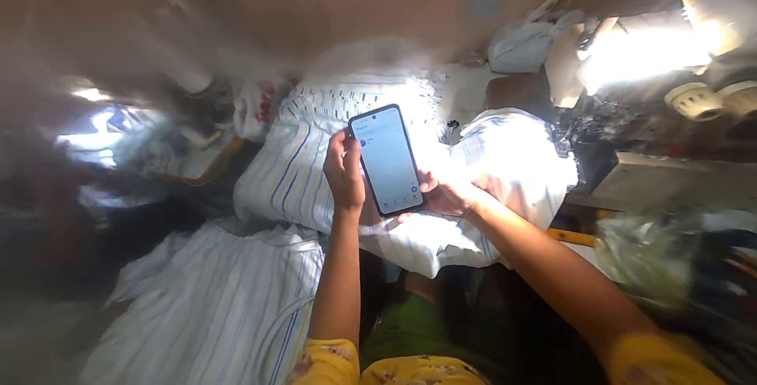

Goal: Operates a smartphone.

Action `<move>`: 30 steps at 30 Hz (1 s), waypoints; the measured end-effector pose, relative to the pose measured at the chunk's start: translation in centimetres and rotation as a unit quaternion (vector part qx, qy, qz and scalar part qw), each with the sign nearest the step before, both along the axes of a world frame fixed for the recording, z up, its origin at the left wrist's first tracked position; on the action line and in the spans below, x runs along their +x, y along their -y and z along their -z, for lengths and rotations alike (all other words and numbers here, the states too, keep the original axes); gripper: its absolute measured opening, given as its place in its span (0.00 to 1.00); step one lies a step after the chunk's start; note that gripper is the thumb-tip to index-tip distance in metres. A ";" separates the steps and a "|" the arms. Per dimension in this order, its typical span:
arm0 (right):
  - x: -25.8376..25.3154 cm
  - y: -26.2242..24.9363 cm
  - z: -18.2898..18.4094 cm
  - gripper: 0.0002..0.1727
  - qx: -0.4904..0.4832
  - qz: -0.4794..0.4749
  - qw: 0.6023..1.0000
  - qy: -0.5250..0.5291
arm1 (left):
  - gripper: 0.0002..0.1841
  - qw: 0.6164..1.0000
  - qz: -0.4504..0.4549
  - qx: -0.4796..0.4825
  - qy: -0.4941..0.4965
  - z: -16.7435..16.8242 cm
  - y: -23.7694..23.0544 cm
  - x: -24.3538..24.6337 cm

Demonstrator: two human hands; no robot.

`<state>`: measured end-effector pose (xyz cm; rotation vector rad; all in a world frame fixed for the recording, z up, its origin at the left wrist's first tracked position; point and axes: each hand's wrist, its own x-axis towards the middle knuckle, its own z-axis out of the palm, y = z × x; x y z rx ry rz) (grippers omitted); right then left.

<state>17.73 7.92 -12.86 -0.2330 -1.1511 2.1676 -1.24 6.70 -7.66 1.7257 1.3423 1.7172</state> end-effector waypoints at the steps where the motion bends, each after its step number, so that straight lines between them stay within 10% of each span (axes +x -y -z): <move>1: -0.1 0.2 -0.3 0.27 0.008 0.003 1.000 0.009 | 0.22 1.000 0.000 -0.002 0.015 -1.1 -0.5 0.0; 10: -0.2 -0.1 0.8 0.23 0.012 0.009 1.000 -0.016 | 0.05 0.998 -0.007 -0.014 0.068 -3.0 -0.9 0.6; 20: -0.5 0.0 1.0 0.20 -0.032 0.025 0.999 -0.005 | 0.27 0.978 0.080 -0.088 0.169 1.6 1.8 0.6; 30: -0.7 0.8 0.1 0.22 -0.029 0.072 0.996 0.042 | 0.19 0.963 0.089 -0.051 0.248 5.6 2.6 2.4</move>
